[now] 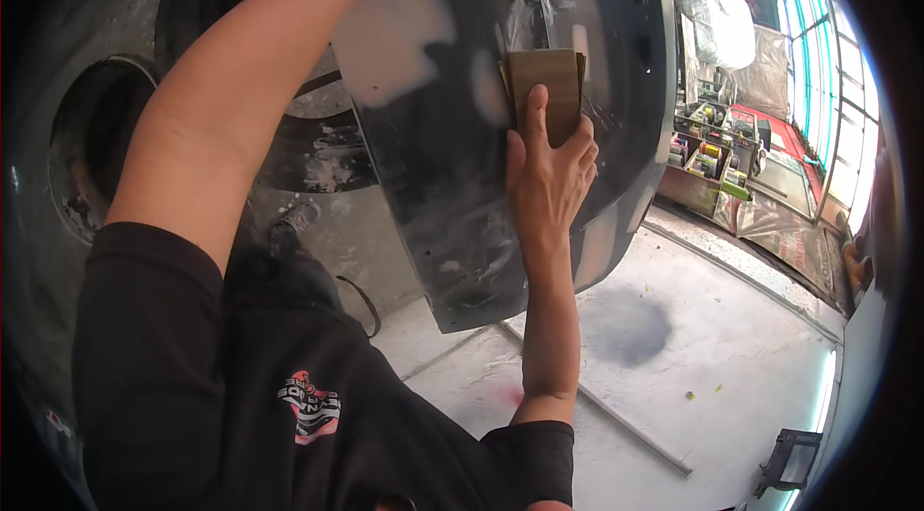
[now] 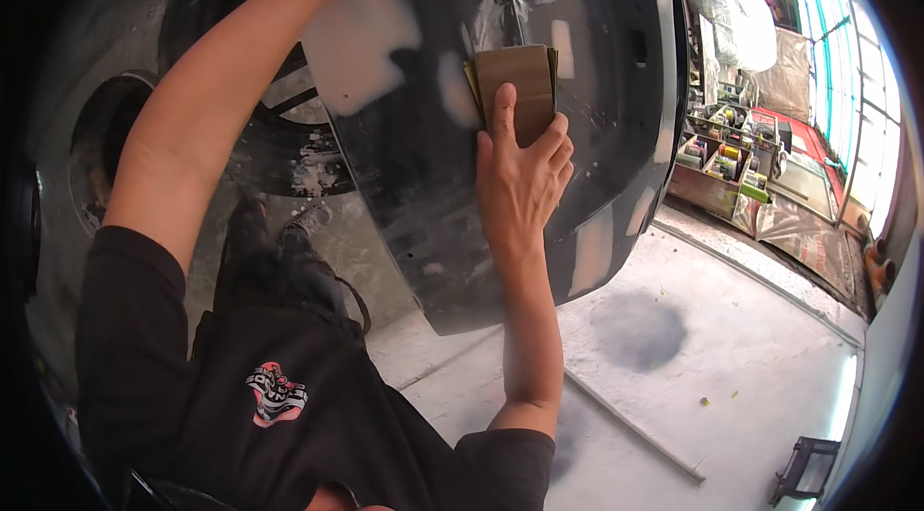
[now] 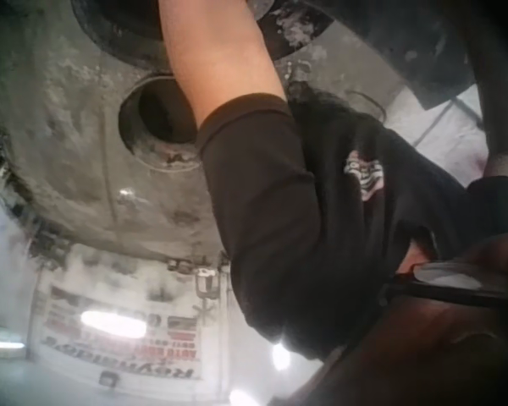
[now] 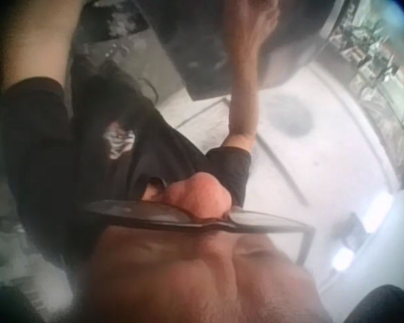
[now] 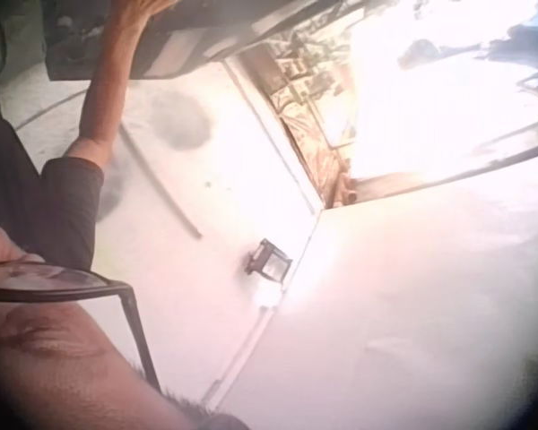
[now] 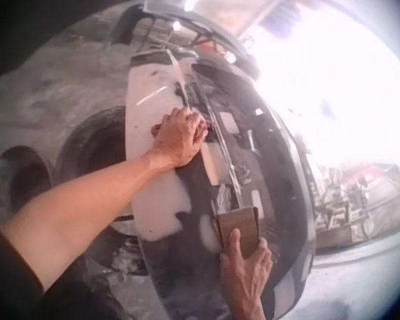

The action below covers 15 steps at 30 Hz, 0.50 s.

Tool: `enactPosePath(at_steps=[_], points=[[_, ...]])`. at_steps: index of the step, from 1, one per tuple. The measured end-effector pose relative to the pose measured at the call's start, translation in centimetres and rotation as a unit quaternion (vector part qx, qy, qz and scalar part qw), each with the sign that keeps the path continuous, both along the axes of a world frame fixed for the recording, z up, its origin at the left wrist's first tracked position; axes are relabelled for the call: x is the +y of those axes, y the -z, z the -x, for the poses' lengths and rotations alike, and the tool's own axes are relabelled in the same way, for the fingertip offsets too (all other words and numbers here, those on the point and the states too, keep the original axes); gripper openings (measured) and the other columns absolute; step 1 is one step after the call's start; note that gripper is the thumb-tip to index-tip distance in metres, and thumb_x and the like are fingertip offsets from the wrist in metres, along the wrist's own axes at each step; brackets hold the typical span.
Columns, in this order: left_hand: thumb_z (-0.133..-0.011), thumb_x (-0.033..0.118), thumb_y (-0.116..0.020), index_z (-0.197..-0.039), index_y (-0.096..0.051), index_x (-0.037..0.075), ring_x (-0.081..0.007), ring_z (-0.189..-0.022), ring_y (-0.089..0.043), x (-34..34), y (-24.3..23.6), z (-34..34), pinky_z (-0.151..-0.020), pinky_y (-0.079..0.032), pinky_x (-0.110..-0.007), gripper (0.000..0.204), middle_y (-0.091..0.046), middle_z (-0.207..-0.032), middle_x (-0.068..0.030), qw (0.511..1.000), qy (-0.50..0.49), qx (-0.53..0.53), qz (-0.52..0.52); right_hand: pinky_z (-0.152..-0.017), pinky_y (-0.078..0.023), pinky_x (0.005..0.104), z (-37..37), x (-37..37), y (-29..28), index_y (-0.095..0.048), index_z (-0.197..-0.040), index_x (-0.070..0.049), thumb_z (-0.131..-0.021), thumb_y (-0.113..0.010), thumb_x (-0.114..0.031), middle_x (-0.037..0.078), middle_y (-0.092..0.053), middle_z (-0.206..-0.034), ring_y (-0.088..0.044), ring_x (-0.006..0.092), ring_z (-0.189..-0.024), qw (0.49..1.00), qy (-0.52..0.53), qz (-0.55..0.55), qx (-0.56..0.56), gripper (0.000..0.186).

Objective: The person sands a car part using a sanding block and wipes the surface with a cloth.

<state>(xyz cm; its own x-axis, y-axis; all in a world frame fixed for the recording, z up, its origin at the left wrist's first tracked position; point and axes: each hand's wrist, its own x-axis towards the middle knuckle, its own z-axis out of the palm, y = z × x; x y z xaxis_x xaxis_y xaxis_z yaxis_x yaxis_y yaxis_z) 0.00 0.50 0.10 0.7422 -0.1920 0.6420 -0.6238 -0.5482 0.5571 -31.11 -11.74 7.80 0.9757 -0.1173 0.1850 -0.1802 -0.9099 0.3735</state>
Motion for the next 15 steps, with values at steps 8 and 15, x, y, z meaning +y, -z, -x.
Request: enactPosePath(at_steps=[8, 15], points=[[-0.098, 0.029, -0.068, -0.11, -0.064, 0.008, -0.0377, -0.11, -0.059, 0.0, 1.2, -0.6, -0.097, -0.047, -0.054, 0.025, -0.063, -0.115, -0.0178, 1.0, -0.009, 0.005, 0.004, -0.098, -0.049, 0.0567, -5.7, -0.3, -0.3, -0.047, -0.159, -0.031, -0.093, -0.079, -0.028, 0.034, -0.044, -0.139, -0.054, 0.0493, -0.122, 0.999, 0.017, 0.033, -0.017, 0.074], [-0.098, 0.028, -0.068, -0.11, -0.064, 0.008, -0.0375, -0.111, -0.059, -0.2, 0.2, 0.0, -0.097, -0.047, -0.054, 0.024, -0.063, -0.113, -0.0172, 1.0, -0.006, -0.014, 0.007, -0.098, -0.048, 0.0572, -3.0, -0.7, -0.2, -0.048, -0.158, -0.031, -0.093, -0.079, -0.029, 0.033, -0.044, -0.139, -0.055, 0.0488, -0.12, 0.999, 0.009, 0.042, -0.022, 0.073]])
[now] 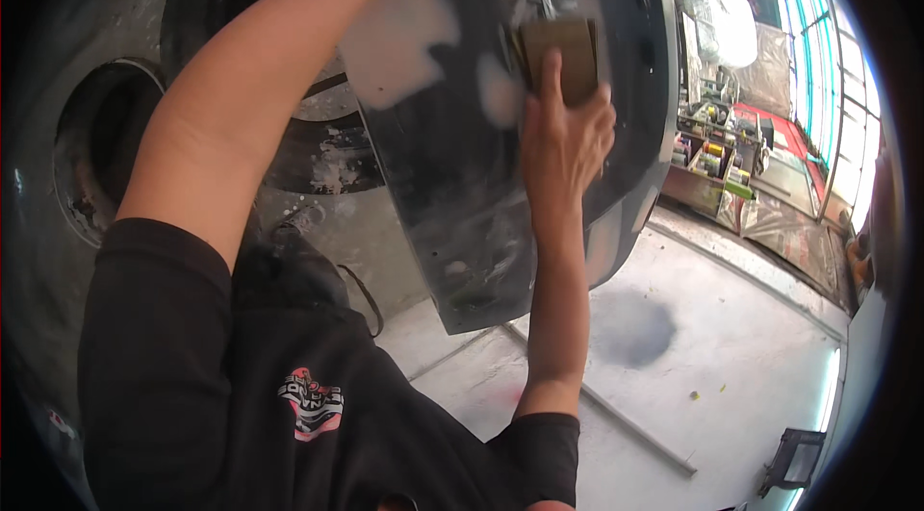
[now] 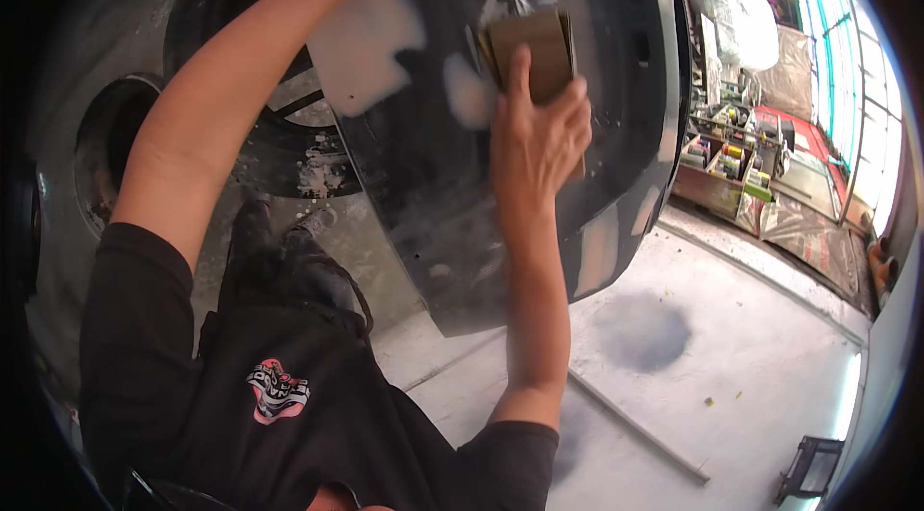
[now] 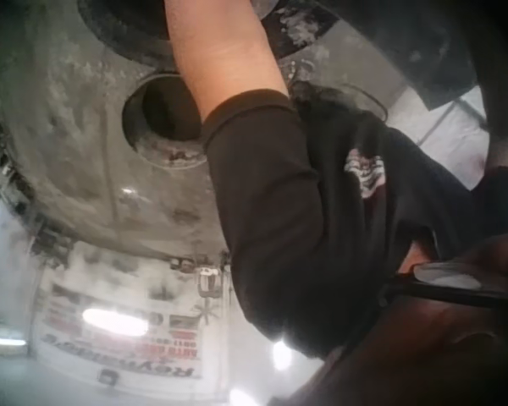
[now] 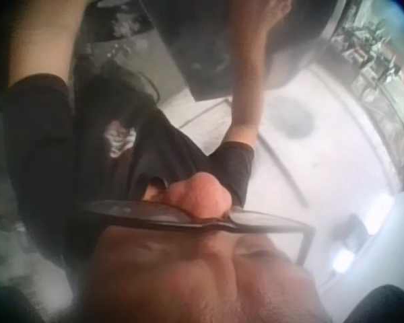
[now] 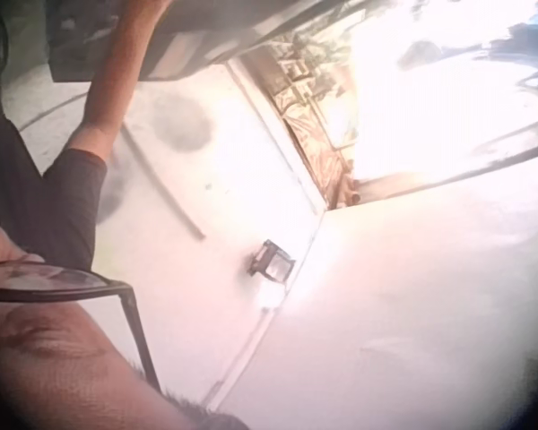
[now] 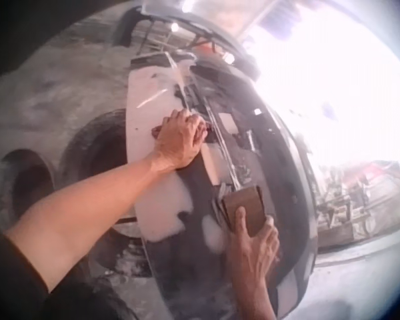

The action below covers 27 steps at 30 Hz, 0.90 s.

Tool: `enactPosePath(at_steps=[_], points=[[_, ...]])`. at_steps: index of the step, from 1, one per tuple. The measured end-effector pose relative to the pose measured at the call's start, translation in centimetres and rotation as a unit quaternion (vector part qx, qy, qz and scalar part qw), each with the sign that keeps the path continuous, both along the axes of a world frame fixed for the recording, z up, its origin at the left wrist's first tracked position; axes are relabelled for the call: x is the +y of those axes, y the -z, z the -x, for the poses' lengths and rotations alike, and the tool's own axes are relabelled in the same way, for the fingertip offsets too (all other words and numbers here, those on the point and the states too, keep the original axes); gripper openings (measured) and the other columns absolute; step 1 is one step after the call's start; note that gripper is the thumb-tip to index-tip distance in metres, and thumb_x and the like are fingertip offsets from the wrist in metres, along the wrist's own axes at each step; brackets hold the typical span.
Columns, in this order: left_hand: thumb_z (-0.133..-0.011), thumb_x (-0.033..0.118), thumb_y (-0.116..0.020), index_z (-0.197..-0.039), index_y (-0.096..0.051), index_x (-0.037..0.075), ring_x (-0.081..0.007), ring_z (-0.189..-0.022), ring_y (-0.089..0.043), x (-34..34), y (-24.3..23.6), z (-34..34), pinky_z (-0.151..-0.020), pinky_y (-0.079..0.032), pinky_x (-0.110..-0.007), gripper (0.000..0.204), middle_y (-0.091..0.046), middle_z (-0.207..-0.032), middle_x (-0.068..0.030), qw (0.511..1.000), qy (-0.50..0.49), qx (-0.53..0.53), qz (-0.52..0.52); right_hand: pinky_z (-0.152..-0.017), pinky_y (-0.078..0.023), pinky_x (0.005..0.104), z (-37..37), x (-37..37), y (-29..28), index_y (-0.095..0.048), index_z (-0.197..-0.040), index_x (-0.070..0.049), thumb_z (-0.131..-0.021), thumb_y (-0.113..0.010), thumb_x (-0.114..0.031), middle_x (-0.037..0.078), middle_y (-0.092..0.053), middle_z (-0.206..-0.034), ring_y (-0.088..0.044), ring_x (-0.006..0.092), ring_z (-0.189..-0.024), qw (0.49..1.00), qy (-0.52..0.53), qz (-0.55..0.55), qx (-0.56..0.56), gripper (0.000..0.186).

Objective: The person sands a car part using a sanding block and wipes the surface with a cloth.

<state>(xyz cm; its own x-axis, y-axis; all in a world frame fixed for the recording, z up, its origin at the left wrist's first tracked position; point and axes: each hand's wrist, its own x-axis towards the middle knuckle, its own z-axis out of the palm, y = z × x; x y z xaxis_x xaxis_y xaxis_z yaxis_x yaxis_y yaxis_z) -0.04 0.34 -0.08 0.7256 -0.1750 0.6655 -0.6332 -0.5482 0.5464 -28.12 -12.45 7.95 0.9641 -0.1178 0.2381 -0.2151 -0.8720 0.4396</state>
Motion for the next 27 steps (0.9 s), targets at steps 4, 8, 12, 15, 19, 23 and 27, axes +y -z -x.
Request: enactPosePath(at_steps=[4, 8, 12, 15, 19, 23, 27], points=[[-0.099, 0.027, -0.066, -0.11, -0.065, 0.008, -0.0375, -0.11, -0.059, 0.0, 0.7, -0.3, -0.097, -0.047, -0.054, 0.023, -0.063, -0.114, -0.0169, 1.0, 0.004, 0.003, 0.015, -0.094, -0.049, 0.0567, -2.9, 0.2, 0.2, -0.05, -0.155, -0.03, -0.095, -0.077, -0.029, 0.033, -0.044, -0.138, -0.056, 0.0467, -0.117, 0.999, -0.005, 0.041, -0.032, 0.066], [-0.099, 0.029, -0.066, -0.11, -0.065, 0.007, -0.0378, -0.111, -0.059, 0.1, 0.3, -0.2, -0.097, -0.047, -0.054, 0.024, -0.063, -0.115, -0.0171, 1.0, 0.007, 0.022, 0.006, -0.096, -0.049, 0.0566, 3.2, 1.2, 0.4, -0.05, -0.156, -0.03, -0.095, -0.076, -0.029, 0.033, -0.043, -0.139, -0.055, 0.0473, -0.119, 1.0, 0.021, -0.013, 0.016, 0.066], [-0.099, 0.029, -0.066, -0.11, -0.065, 0.007, -0.038, -0.111, -0.06, -0.2, 0.6, -0.4, -0.097, -0.047, -0.054, 0.024, -0.063, -0.115, -0.0172, 0.999, -0.027, -0.011, 0.017, -0.098, -0.049, 0.0571, 0.9, 0.6, -0.2, -0.049, -0.157, -0.031, -0.094, -0.077, -0.025, 0.033, -0.042, -0.142, -0.054, 0.0483, -0.122, 1.0, 0.013, 0.002, 0.0, 0.07], [-0.099, 0.029, -0.067, -0.111, -0.064, 0.007, -0.0379, -0.111, -0.06, 0.1, 1.0, -0.6, -0.096, -0.047, -0.053, 0.025, -0.063, -0.114, -0.0171, 1.0, 0.003, 0.004, 0.016, -0.099, -0.048, 0.0573, -2.1, -0.1, 0.3, -0.048, -0.158, -0.031, -0.092, -0.079, -0.022, 0.033, -0.041, -0.143, -0.053, 0.0483, -0.123, 0.999, 0.004, 0.028, -0.02, 0.074], [-0.098, 0.03, -0.068, -0.109, -0.064, 0.007, -0.0376, -0.111, -0.06, 0.3, 1.0, -0.5, -0.096, -0.048, -0.053, 0.026, -0.063, -0.113, -0.0165, 1.0, -0.007, -0.004, 0.008, -0.1, -0.048, 0.057, 2.5, 0.9, 0.7, -0.049, -0.157, -0.031, -0.092, -0.08, -0.023, 0.033, -0.041, -0.144, -0.053, 0.0479, -0.123, 1.0, -0.021, -0.019, 0.004, 0.073], [-0.098, 0.03, -0.068, -0.108, -0.064, 0.007, -0.0371, -0.11, -0.059, -0.4, 0.4, -0.4, -0.096, -0.048, -0.053, 0.025, -0.063, -0.112, -0.016, 0.999, -0.024, -0.033, 0.015, -0.1, -0.048, 0.0572, 1.7, 0.4, 0.4, -0.05, -0.156, -0.031, -0.092, -0.079, -0.024, 0.033, -0.043, -0.143, -0.053, 0.0472, -0.123, 1.0, 0.006, -0.016, -0.003, 0.071], [-0.098, 0.03, -0.068, -0.108, -0.066, 0.008, -0.0369, -0.11, -0.059, 0.1, 0.6, -0.4, -0.096, -0.048, -0.053, 0.024, -0.063, -0.113, -0.0155, 1.0, 0.008, 0.013, 0.013, -0.1, -0.047, 0.0577, -3.0, -0.3, 0.6, -0.051, -0.156, -0.031, -0.09, -0.081, -0.023, 0.033, -0.045, -0.142, -0.052, 0.048, -0.126, 0.999, -0.006, 0.03, -0.034, 0.072]])
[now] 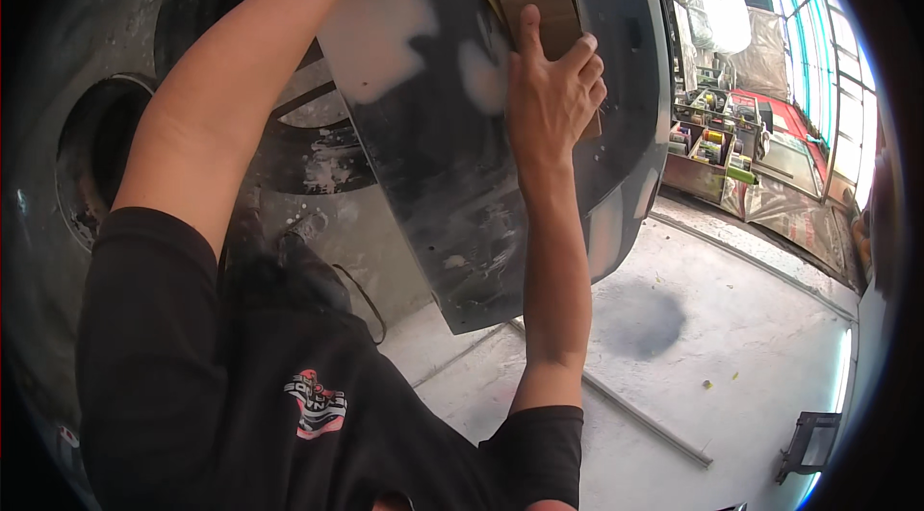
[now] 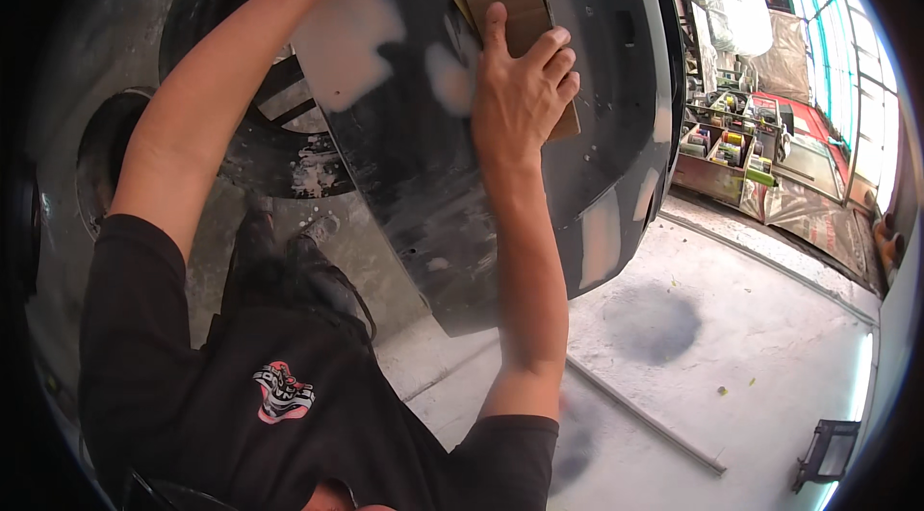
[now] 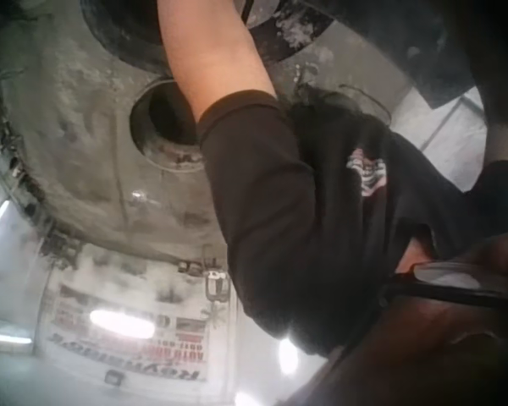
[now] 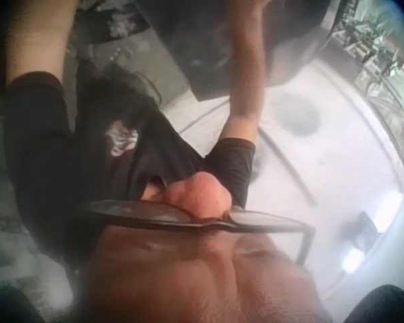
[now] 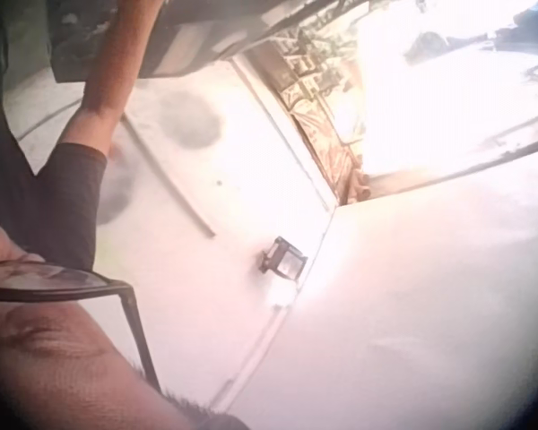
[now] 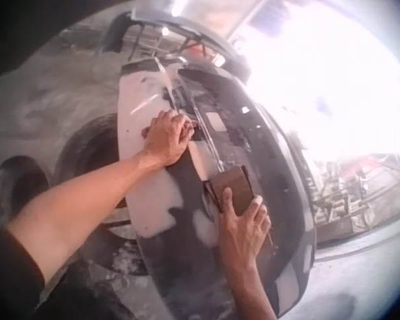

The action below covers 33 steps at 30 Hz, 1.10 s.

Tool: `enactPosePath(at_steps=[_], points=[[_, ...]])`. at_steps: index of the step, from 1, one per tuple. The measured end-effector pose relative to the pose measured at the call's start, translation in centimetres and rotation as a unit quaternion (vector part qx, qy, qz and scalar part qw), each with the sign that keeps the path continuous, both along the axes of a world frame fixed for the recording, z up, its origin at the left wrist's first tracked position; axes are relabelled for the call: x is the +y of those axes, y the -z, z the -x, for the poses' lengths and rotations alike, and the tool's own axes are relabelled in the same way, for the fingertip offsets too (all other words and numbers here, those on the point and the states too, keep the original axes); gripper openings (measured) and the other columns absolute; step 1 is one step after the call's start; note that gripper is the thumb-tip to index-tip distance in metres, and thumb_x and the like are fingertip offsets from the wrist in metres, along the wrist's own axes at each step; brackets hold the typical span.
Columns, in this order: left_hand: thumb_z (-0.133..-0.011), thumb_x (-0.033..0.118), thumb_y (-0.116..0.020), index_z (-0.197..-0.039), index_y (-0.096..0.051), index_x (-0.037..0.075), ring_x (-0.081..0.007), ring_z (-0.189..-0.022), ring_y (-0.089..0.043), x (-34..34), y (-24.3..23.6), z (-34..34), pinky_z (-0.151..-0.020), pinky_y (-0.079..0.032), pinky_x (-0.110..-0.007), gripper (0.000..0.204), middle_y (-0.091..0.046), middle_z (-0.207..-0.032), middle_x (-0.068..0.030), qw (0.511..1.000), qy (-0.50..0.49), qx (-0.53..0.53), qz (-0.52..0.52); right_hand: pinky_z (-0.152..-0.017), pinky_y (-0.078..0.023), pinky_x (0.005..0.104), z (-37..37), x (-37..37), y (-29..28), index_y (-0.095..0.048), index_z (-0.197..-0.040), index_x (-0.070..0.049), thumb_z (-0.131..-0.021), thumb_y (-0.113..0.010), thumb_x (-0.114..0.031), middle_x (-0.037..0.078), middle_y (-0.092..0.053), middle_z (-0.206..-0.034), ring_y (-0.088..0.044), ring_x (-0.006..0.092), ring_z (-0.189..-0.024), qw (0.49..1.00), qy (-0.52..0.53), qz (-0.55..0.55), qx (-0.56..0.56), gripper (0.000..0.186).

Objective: The person sands a car part using a sanding block and wipes the surface with a cloth.

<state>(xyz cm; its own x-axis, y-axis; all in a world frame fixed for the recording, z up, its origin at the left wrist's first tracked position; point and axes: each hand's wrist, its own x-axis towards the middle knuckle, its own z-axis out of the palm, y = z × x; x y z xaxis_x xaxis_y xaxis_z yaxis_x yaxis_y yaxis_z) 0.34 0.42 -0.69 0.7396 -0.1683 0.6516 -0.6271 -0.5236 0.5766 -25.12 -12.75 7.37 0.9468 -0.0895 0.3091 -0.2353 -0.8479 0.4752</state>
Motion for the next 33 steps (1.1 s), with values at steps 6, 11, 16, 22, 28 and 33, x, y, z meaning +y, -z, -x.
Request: enactPosePath(at_steps=[6, 11, 16, 22, 28, 33], points=[[-0.097, 0.03, -0.068, -0.108, -0.065, 0.008, -0.0377, -0.109, -0.059, 0.1, -0.2, 0.5, -0.096, -0.048, -0.053, 0.025, -0.063, -0.113, -0.0166, 1.0, 0.004, -0.022, 0.007, -0.102, -0.045, 0.0593, 5.6, 2.0, 0.2, -0.052, -0.158, -0.032, -0.09, -0.081, -0.021, 0.035, -0.043, -0.143, -0.051, 0.0496, -0.128, 0.998, 0.018, -0.057, 0.02, 0.074], [-0.098, 0.031, -0.068, -0.111, -0.063, 0.007, -0.039, -0.109, -0.059, 0.2, 0.2, -0.7, -0.096, -0.047, -0.054, 0.028, -0.063, -0.113, -0.0176, 0.998, -0.013, -0.054, -0.003, -0.103, -0.046, 0.0581, -2.3, 0.4, -0.1, -0.058, -0.152, -0.03, -0.1, -0.063, -0.014, 0.035, -0.044, -0.144, -0.052, 0.0497, -0.128, 1.0, -0.013, 0.002, -0.023, 0.055], [-0.097, 0.03, -0.07, -0.11, -0.062, 0.007, -0.0401, -0.108, -0.059, -0.7, 0.2, -0.3, -0.093, -0.048, -0.055, 0.028, -0.062, -0.111, -0.0179, 0.999, -0.004, -0.053, 0.001, -0.107, -0.045, 0.0606, 1.2, -0.3, 0.0, -0.055, -0.152, -0.031, -0.099, -0.063, -0.015, 0.031, -0.047, -0.146, -0.054, 0.046, -0.129, 0.999, -0.038, -0.026, -0.015, 0.056], [-0.095, 0.027, -0.072, -0.107, -0.064, 0.009, -0.04, -0.1, -0.061, -0.5, -0.6, -0.1, -0.089, -0.048, -0.055, 0.023, -0.064, -0.102, -0.0156, 0.998, 0.009, -0.059, 0.022, -0.114, -0.043, 0.0569, 17.7, 0.4, -0.6, -0.052, -0.157, -0.032, -0.086, -0.081, -0.012, 0.027, -0.04, -0.156, -0.048, 0.0466, -0.138, 0.974, 0.006, -0.215, 0.076, 0.079], [-0.094, 0.028, -0.075, -0.103, -0.069, 0.018, -0.0365, -0.096, -0.064, -0.5, 0.5, 2.6, -0.08, -0.051, -0.051, 0.015, -0.067, -0.1, -0.0064, 0.992, 0.069, -0.096, -0.039, -0.118, -0.036, 0.0648, 27.5, 4.8, 3.0, -0.052, -0.157, -0.03, -0.078, -0.089, -0.02, 0.029, -0.036, -0.16, -0.042, 0.0491, -0.145, 0.95, 0.111, -0.292, 0.02, 0.087], [-0.094, 0.025, -0.065, -0.101, -0.069, 0.012, -0.0303, -0.091, -0.062, -3.7, -1.5, 17.6, -0.077, -0.051, -0.047, 0.015, -0.067, -0.1, -0.0082, 0.936, 0.23, -0.179, -0.198, -0.119, -0.031, 0.0705, 26.5, 5.6, 5.5, -0.055, -0.151, -0.029, -0.076, -0.093, -0.03, 0.029, -0.035, -0.16, -0.039, 0.0488, -0.148, 0.938, 0.148, -0.296, -0.102, 0.084]])
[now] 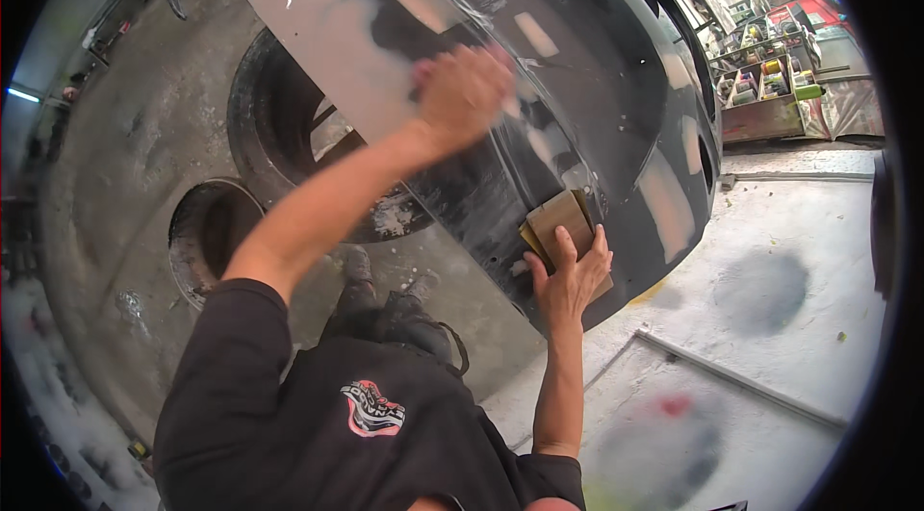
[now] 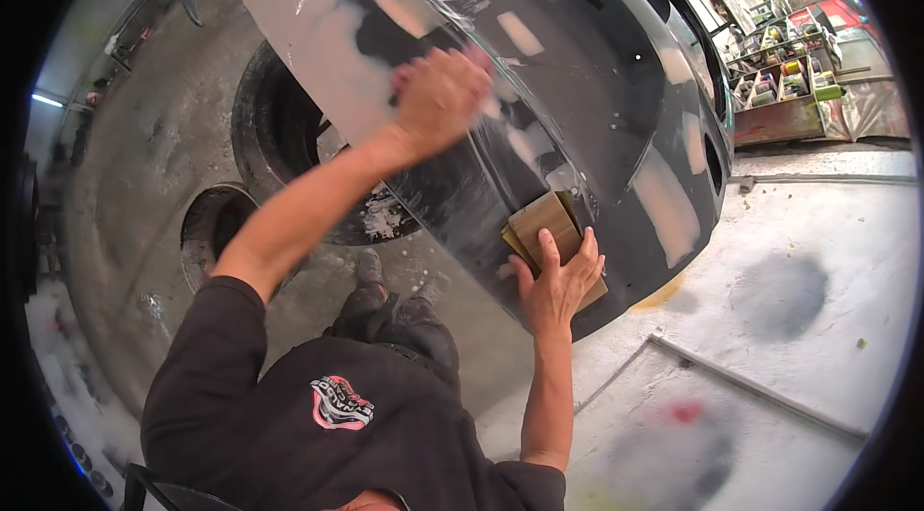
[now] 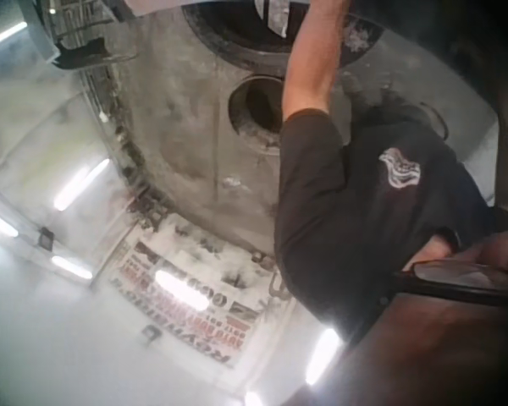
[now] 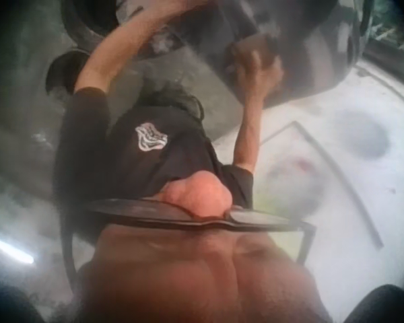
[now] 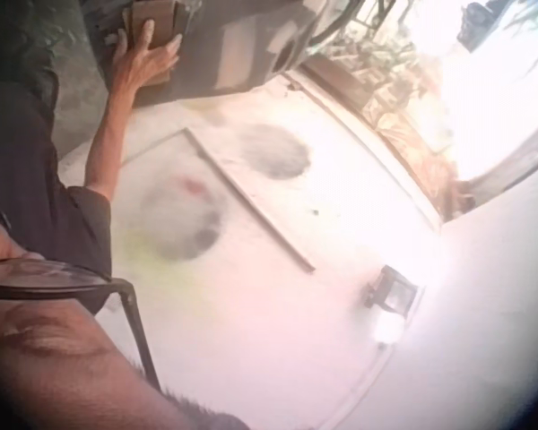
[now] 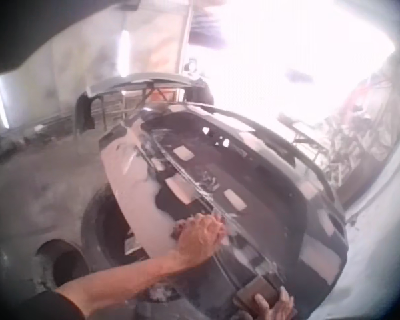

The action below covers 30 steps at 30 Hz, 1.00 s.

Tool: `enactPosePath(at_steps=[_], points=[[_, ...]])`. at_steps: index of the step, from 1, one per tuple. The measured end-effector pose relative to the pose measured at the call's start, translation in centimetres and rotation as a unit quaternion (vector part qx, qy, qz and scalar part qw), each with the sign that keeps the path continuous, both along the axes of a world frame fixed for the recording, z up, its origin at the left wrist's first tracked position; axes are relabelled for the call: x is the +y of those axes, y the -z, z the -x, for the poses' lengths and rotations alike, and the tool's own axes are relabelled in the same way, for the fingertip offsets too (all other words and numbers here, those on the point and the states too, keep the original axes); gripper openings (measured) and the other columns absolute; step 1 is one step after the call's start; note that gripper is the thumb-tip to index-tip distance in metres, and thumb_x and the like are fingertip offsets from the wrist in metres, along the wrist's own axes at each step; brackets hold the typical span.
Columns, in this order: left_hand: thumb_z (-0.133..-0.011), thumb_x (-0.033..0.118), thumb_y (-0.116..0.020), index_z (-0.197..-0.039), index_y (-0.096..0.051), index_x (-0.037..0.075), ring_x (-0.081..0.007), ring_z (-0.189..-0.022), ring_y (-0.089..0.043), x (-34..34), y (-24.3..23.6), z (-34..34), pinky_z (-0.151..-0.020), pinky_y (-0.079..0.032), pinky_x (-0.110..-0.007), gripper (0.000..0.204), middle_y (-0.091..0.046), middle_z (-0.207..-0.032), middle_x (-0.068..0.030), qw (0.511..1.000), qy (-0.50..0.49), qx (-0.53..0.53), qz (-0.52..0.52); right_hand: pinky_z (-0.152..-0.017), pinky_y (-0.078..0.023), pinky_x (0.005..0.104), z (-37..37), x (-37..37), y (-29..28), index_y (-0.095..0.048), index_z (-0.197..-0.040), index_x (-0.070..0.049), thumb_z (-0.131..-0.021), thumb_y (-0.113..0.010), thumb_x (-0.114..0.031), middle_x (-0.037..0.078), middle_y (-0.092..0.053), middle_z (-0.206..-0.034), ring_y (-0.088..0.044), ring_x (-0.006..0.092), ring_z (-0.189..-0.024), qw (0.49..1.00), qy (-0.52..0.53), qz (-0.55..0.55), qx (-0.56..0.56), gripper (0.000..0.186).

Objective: The person sands a car part using a sanding block and wipes the surface with a cloth.

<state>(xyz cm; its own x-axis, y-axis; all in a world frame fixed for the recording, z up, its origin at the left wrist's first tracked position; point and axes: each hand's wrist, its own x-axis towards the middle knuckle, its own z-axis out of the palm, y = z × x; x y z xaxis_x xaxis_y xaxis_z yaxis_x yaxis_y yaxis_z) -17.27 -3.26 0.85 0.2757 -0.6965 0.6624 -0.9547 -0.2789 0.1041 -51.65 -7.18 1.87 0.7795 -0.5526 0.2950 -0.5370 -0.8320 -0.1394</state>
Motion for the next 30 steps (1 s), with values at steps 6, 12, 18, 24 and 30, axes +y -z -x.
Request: enactPosePath(at_steps=[6, 12, 18, 24, 30], points=[[-0.096, 0.024, -0.066, -0.106, -0.07, 0.016, -0.0273, -0.096, -0.062, -1.9, 0.0, 8.2, -0.082, -0.048, -0.048, 0.014, -0.066, -0.099, -0.0038, 0.977, 0.18, 0.098, 0.062, -0.119, -0.031, 0.069, -0.8, 0.4, -0.2, -0.054, -0.15, -0.029, -0.077, -0.093, -0.031, 0.03, -0.034, -0.16, -0.039, 0.0468, -0.147, 0.999, 0.027, 0.036, 0.015, 0.083], [-0.101, 0.029, -0.065, -0.109, -0.074, 0.019, -0.0266, -0.098, -0.063, 1.1, 0.0, -1.8, -0.088, -0.047, -0.047, 0.015, -0.069, -0.097, -0.0034, 0.986, 0.135, 0.075, 0.062, -0.118, -0.035, 0.062, 0.4, -1.4, -1.5, -0.055, -0.154, -0.033, -0.079, -0.091, -0.027, 0.028, -0.038, -0.158, -0.043, 0.0443, -0.145, 0.995, -0.04, 0.059, 0.068, 0.084], [-0.1, 0.033, -0.072, -0.108, -0.073, 0.017, -0.0327, -0.099, -0.064, 5.9, 3.1, -16.6, -0.086, -0.051, -0.048, 0.018, -0.068, -0.103, -0.0056, 0.956, -0.201, 0.114, 0.18, -0.116, -0.039, 0.0603, -4.6, -3.9, -3.8, -0.056, -0.155, -0.035, -0.086, -0.085, -0.024, 0.027, -0.04, -0.155, -0.048, 0.0431, -0.138, 0.99, -0.09, 0.071, 0.088, 0.076], [-0.099, 0.036, -0.073, -0.112, -0.072, 0.017, -0.033, -0.1, -0.064, 5.7, 3.5, -16.9, -0.085, -0.051, -0.05, 0.023, -0.068, -0.104, -0.0053, 0.948, -0.224, 0.102, 0.203, -0.11, -0.043, 0.0565, -14.6, -8.8, -5.7, -0.059, -0.151, -0.035, -0.087, -0.083, -0.022, 0.027, -0.048, -0.148, -0.053, 0.0451, -0.132, 0.974, -0.175, 0.134, 0.057, 0.07], [-0.096, 0.024, -0.071, -0.105, -0.065, 0.01, -0.0383, -0.099, -0.06, 5.7, 1.7, -15.5, -0.089, -0.048, -0.054, 0.018, -0.064, -0.099, -0.0132, 0.946, -0.195, 0.149, 0.214, -0.104, -0.046, 0.0533, -24.1, -9.9, -7.4, -0.056, -0.152, -0.036, -0.083, -0.085, -0.021, 0.03, -0.048, -0.149, -0.056, 0.0455, -0.126, 0.953, -0.238, 0.179, 0.051, 0.077]])
